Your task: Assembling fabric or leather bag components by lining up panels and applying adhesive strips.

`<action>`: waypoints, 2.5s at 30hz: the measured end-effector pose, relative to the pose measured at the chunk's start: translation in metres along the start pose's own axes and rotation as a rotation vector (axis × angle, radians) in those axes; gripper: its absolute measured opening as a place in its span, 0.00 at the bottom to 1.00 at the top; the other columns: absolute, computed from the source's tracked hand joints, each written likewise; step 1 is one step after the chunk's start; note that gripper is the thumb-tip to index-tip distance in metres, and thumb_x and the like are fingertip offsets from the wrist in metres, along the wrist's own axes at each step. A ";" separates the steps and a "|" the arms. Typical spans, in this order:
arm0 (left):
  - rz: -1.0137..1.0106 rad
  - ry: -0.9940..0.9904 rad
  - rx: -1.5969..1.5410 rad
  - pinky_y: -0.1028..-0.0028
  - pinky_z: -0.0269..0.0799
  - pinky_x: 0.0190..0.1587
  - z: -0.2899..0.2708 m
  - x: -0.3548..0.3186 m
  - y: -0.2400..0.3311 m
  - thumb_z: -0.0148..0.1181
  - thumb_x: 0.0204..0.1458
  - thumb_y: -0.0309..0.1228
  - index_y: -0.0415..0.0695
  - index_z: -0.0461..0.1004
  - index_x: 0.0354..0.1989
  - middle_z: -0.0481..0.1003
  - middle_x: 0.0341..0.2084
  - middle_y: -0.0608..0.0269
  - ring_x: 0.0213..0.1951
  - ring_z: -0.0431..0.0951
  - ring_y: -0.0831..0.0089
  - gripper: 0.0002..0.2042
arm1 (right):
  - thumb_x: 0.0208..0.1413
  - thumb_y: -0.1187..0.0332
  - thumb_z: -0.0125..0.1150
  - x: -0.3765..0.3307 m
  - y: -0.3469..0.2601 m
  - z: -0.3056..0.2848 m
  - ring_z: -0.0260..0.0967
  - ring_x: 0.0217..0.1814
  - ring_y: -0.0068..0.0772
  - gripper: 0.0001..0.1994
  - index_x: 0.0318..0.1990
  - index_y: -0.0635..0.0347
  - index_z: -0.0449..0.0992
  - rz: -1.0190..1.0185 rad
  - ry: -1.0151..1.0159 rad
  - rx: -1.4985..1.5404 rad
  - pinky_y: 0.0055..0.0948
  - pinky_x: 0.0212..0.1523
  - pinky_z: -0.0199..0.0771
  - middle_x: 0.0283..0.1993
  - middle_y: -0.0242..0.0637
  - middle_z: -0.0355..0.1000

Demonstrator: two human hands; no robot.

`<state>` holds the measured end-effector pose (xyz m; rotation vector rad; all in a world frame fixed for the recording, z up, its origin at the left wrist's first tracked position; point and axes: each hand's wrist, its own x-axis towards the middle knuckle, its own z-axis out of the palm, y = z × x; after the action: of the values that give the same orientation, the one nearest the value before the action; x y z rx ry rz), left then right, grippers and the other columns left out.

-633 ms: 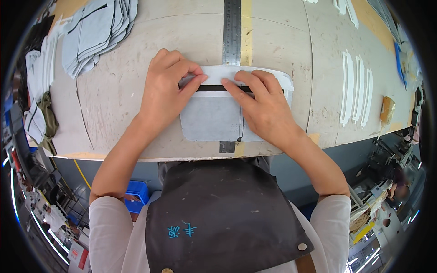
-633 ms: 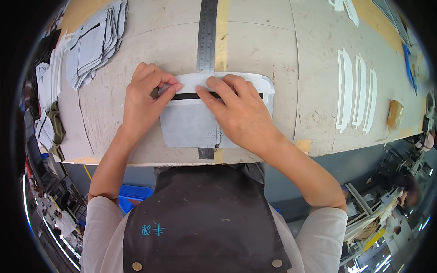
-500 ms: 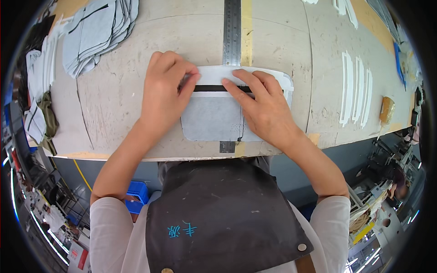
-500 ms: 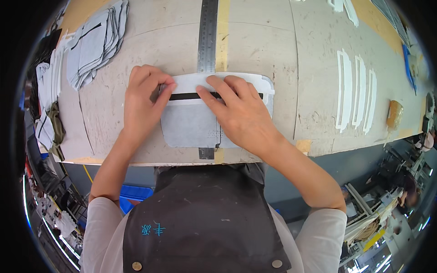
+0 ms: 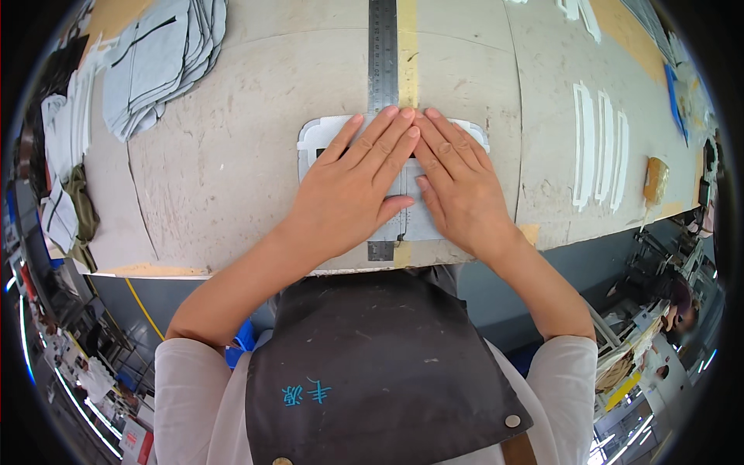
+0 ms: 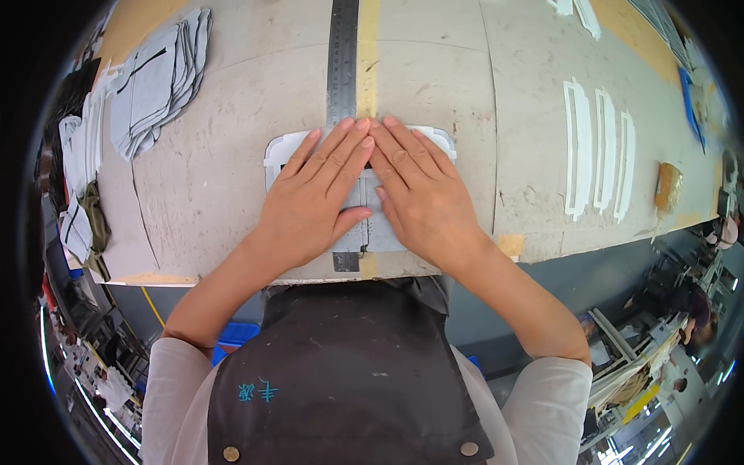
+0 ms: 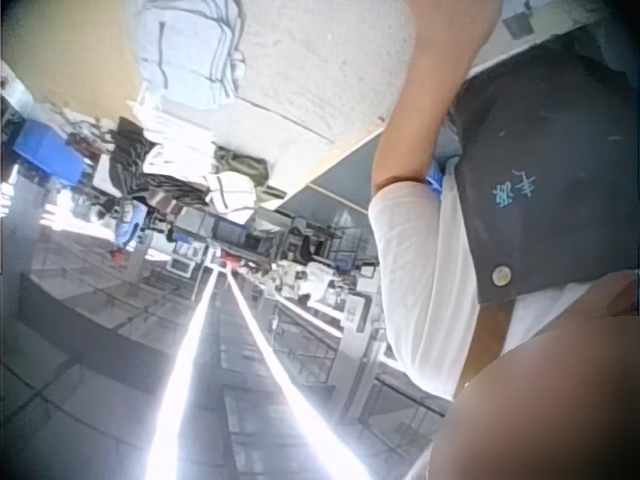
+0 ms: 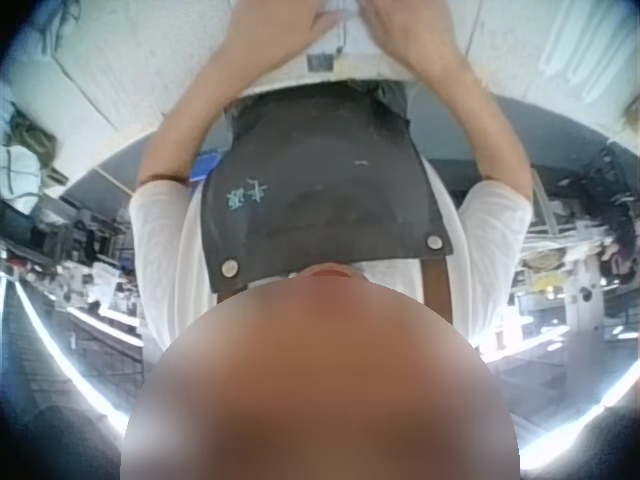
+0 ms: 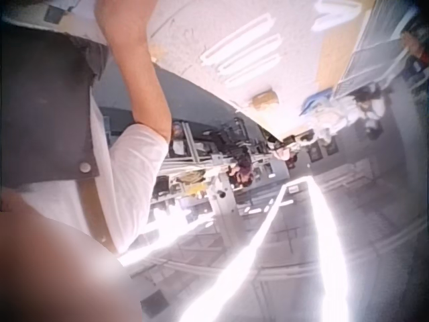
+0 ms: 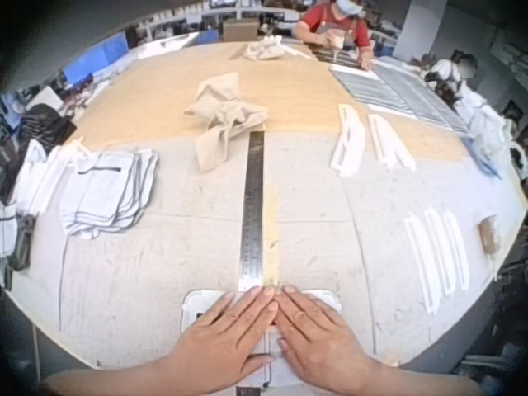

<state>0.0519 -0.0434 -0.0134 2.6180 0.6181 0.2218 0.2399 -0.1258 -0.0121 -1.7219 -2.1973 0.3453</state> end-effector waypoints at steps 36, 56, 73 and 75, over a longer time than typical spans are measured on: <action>0.032 -0.012 0.129 0.56 0.62 0.60 -0.046 -0.068 -0.054 0.69 0.41 0.31 0.47 0.75 0.55 0.69 0.61 0.71 0.64 0.63 0.52 0.28 | 0.54 0.69 0.60 -0.051 0.034 -0.045 0.55 0.73 0.44 0.27 0.63 0.64 0.67 -0.003 -0.190 -0.161 0.43 0.71 0.51 0.70 0.43 0.60; -0.086 -0.056 0.147 0.52 0.58 0.63 -0.058 -0.064 -0.048 0.70 0.42 0.32 0.47 0.76 0.50 0.68 0.62 0.66 0.67 0.59 0.48 0.23 | 0.51 0.73 0.60 -0.054 0.037 -0.040 0.57 0.71 0.45 0.21 0.55 0.61 0.74 -0.023 -0.057 -0.085 0.48 0.68 0.52 0.68 0.39 0.64; 0.070 0.168 0.055 0.62 0.73 0.48 -0.021 -0.038 -0.015 0.66 0.41 0.20 0.37 0.77 0.44 0.74 0.51 0.55 0.50 0.73 0.55 0.18 | 0.45 0.77 0.61 -0.056 0.029 -0.033 0.60 0.67 0.44 0.22 0.52 0.57 0.76 0.030 0.019 -0.075 0.46 0.65 0.57 0.65 0.33 0.68; 0.029 0.197 0.099 0.63 0.73 0.48 -0.023 -0.053 -0.023 0.66 0.41 0.20 0.36 0.77 0.44 0.74 0.50 0.54 0.50 0.74 0.55 0.18 | 0.43 0.80 0.61 -0.054 0.027 -0.030 0.61 0.66 0.47 0.21 0.50 0.58 0.77 0.038 0.056 -0.029 0.46 0.63 0.59 0.65 0.34 0.68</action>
<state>-0.0101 -0.0402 -0.0061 2.7225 0.6723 0.4738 0.2879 -0.1714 -0.0010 -1.7686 -2.1425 0.2724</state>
